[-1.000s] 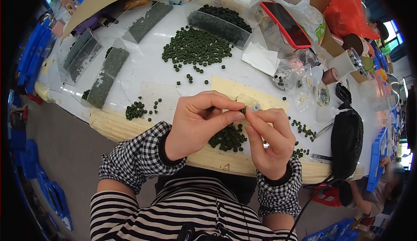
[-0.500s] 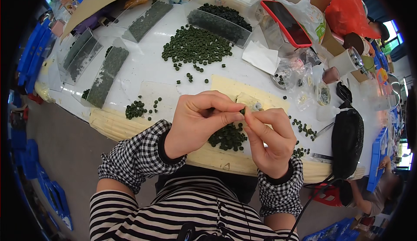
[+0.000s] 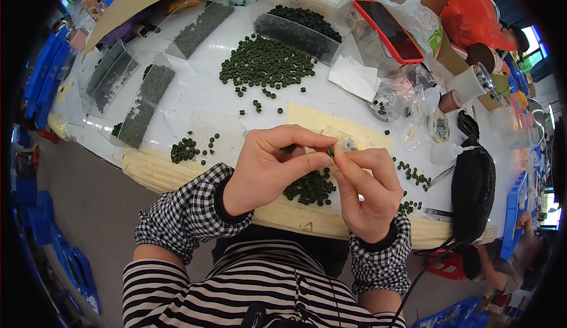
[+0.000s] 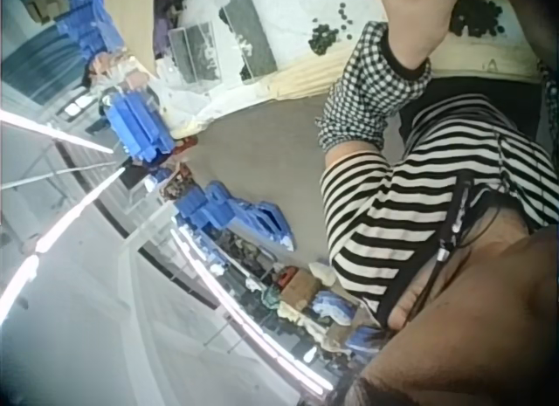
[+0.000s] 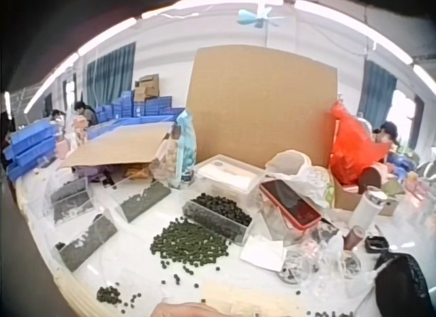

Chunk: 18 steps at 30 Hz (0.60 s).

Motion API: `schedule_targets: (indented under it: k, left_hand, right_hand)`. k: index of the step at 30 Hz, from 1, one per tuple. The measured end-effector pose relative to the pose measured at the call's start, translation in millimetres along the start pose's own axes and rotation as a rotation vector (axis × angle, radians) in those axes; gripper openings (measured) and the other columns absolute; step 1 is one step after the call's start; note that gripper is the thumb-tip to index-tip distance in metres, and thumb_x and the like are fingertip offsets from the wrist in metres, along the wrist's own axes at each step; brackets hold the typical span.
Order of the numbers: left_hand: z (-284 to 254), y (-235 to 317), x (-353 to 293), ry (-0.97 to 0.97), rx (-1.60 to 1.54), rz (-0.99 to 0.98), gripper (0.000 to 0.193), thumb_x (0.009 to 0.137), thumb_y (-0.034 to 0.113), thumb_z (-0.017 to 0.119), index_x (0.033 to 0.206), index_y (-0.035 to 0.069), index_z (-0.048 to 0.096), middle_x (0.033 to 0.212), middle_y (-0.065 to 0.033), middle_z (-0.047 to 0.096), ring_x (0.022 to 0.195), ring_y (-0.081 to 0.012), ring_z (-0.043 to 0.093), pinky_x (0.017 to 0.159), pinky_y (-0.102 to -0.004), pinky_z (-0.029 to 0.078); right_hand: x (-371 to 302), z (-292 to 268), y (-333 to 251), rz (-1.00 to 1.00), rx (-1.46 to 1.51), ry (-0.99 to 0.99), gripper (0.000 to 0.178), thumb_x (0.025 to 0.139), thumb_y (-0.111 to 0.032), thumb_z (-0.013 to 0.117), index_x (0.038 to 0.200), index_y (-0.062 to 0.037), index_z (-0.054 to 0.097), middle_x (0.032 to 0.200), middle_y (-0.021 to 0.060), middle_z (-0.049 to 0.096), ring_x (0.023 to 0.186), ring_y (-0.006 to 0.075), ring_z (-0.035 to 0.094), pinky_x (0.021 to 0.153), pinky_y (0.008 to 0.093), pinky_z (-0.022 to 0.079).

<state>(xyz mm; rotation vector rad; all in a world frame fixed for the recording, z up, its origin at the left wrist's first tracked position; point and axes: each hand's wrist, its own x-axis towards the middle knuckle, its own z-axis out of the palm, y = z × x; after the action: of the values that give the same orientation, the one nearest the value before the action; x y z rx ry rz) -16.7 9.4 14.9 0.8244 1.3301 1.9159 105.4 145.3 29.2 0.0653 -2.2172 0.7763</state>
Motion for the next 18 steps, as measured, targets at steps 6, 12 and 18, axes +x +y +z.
schedule_targets:
  k: [6,12,18]
  left_hand:
    - [-1.6,-1.9,-0.9,0.031,0.284,0.275,0.022,0.08,-0.001,0.074,0.101,0.004,0.073,0.083,0.0,0.065,0.056,-0.0007,0.037,0.049,-0.0176,0.028]
    - [-3.3,4.7,-1.1,0.002,0.513,0.402,0.024,0.076,-0.005,0.077,0.097,0.004,0.07,0.088,-0.0039,0.065,0.061,-0.002,0.047,0.049,-0.0164,0.034]
    - [-3.9,6.1,-0.2,0.0,0.579,0.464,0.024,0.075,-0.005,0.077,0.096,0.004,0.07,0.088,-0.006,0.067,0.062,-0.0026,0.051,0.047,-0.0172,0.034]
  right_hand:
    - [-0.9,1.5,1.8,-0.037,-0.048,0.027,0.041,0.071,0.005,0.074,0.111,-0.0038,0.071,0.089,0.0057,0.065,0.074,0.0218,0.058,0.064,0.0305,0.048]
    - [-0.7,1.4,1.4,-0.05,-0.057,0.029,0.043,0.071,0.005,0.074,0.113,-0.004,0.071,0.089,0.0058,0.065,0.073,0.0221,0.058,0.063,0.0305,0.048]
    - [-1.9,1.3,2.3,-0.05,-0.059,0.022,0.044,0.07,0.005,0.074,0.113,-0.0043,0.071,0.09,0.0058,0.065,0.074,0.0223,0.058,0.063,0.0306,0.048]
